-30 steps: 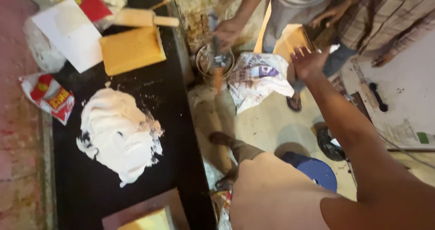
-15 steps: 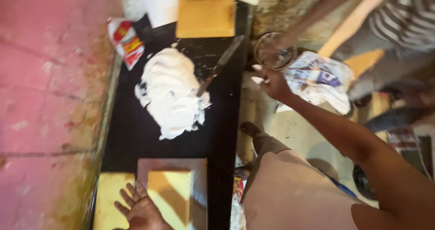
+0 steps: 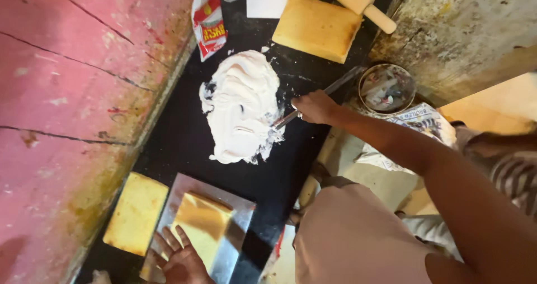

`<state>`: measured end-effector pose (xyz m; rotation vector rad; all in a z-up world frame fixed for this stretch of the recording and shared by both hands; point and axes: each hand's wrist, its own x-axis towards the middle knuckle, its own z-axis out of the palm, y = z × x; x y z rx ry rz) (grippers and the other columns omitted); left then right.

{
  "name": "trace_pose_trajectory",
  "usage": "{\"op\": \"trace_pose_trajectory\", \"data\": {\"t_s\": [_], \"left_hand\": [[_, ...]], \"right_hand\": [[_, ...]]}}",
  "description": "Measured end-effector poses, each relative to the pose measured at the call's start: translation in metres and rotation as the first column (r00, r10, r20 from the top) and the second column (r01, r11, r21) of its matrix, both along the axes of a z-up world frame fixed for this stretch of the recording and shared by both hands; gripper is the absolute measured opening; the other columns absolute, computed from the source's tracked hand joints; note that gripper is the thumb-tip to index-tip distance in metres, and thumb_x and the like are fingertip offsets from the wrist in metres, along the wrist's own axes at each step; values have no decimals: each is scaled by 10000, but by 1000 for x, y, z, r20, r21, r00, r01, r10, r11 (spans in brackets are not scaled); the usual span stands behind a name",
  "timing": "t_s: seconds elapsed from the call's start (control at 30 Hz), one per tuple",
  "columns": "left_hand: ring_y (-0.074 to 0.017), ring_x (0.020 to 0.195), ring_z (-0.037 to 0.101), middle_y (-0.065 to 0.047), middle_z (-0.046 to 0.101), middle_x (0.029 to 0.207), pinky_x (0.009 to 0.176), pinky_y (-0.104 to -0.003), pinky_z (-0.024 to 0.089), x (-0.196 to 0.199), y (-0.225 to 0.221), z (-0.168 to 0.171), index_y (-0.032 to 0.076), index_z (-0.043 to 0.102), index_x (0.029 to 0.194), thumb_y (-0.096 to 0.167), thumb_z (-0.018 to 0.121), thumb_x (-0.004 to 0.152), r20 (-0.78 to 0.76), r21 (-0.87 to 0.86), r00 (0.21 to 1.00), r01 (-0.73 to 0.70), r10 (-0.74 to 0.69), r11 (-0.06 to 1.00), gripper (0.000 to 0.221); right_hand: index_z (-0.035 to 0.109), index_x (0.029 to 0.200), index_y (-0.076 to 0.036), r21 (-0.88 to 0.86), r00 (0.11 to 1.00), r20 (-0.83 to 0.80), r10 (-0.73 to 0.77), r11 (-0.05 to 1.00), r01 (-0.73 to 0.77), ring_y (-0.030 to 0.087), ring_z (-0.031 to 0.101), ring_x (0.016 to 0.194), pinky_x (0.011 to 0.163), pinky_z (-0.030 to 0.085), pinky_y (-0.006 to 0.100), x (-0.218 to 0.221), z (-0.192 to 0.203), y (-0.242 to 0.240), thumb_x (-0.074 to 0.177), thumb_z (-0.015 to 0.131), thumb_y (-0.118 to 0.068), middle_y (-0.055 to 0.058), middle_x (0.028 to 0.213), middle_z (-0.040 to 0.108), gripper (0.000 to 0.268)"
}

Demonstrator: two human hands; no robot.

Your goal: The person spreads frosting over a cake layer on a board using a spatula, places another cake layer on top by hand, and covers and smooths frosting over the cake using spatulas.

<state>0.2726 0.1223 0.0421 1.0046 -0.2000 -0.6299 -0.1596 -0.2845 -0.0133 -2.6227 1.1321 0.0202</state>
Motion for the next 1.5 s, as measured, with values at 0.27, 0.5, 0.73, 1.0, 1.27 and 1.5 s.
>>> {"op": "trace_pose_trajectory", "data": {"t_s": [0.27,0.5,0.73,1.0,1.27,1.5], "left_hand": [[-304,1356,527,-121,519,1473,1143,-505,397,-173,-155,84,161,422,1515,461,517,961,-19,384,971,229,-240,894,637],[-335,1178,563,-172,624,1263,1019,-484,363,-253,-227,121,15,556,1387,178,865,808,759,642,46,-218,-649,735,676],[-269,1106,602,-102,673,1121,970,-482,383,-263,-214,131,23,661,1332,41,762,649,755,602,-149,-231,-639,765,691],[-270,1084,688,-95,697,1151,924,-445,383,-271,-188,108,72,692,1228,85,786,843,937,335,-18,-242,-349,911,396],[-282,1296,500,-106,638,1320,1090,-460,358,-282,-179,70,94,671,1363,264,920,820,782,536,503,-241,-368,809,621],[-393,1607,165,-210,-16,1749,1279,-513,164,-200,-152,15,123,-93,1675,545,763,828,754,354,599,-22,-271,935,1276]], "right_hand": [[651,1117,-107,-105,943,171,284,957,-270,271,702,906,758,578,419,-16,64,-8,826,706,-123,67,933,682,296],[658,1095,-82,-222,818,345,461,887,-406,223,664,878,753,571,383,17,124,21,806,801,-141,64,979,639,328],[688,1041,-86,-375,644,602,473,879,-295,214,660,965,848,566,362,32,128,29,787,807,-94,33,1073,647,281],[635,1200,-45,-87,459,869,183,971,-223,287,619,1147,973,527,404,49,126,67,870,745,-60,143,1207,634,348],[623,1285,-51,665,243,39,-969,-156,-731,148,639,961,758,518,299,59,98,119,1087,657,-76,37,1069,679,202],[508,1146,-156,877,240,220,-946,84,-474,43,460,540,415,361,228,-4,42,96,1063,624,-179,-32,797,529,145]]}}
